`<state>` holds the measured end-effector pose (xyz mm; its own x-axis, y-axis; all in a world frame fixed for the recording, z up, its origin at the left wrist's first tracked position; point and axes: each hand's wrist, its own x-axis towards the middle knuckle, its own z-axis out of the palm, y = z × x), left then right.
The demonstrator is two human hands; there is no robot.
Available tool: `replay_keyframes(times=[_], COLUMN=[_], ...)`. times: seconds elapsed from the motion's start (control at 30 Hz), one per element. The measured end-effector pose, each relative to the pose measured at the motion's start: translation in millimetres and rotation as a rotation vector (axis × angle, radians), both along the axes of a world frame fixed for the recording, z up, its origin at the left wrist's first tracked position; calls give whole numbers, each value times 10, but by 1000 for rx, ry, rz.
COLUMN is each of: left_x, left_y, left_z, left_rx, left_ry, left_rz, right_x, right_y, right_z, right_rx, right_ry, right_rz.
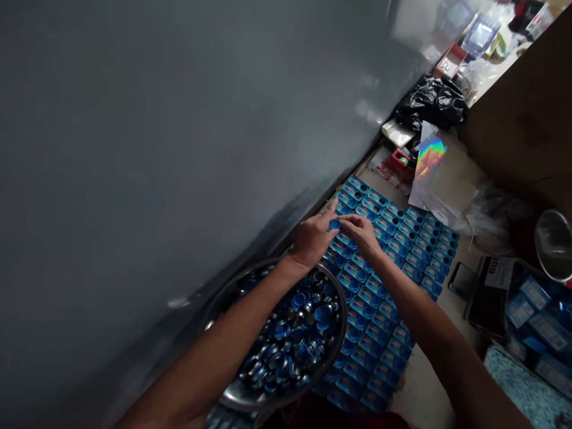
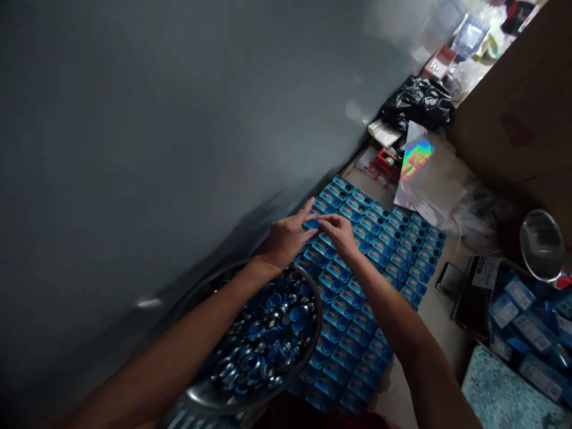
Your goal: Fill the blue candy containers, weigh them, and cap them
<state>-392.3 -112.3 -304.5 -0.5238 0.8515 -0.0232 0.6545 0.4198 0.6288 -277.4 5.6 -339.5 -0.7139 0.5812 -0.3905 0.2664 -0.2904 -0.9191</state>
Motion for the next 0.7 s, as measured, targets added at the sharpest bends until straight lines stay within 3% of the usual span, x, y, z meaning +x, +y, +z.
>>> replay_keyframes(times=[0.07,0.2,0.27,0.33,0.4,0.47,0.6,0.7], left_x=[94,199,184,129,48,-32,-57,134], left_y=[47,281,377,352,153,-207,-1110,-1592], left_z=[-33,-97,-76,-1,111,227,370,353], left_rx=[-19,-29,7,76,147,181,179,166], left_ry=[74,112,85,74,95,139,279,385], left_rz=[-47,-39,-23,-30,-32,7,144,158], right_x=[86,53,-37,-160,-307,-463,-724,-842], right_y=[-23,242,525,858,1170,1403,1678,1908], right_z=[15,29,32,40,48,36,-114,-327], right_rx=[-146,-128,19,313,645,862,1040,1111], right_ry=[73,31,-80,-240,-389,-513,-708,-833], right_rz=[-45,-14,-49,-118,-112,26,282,377])
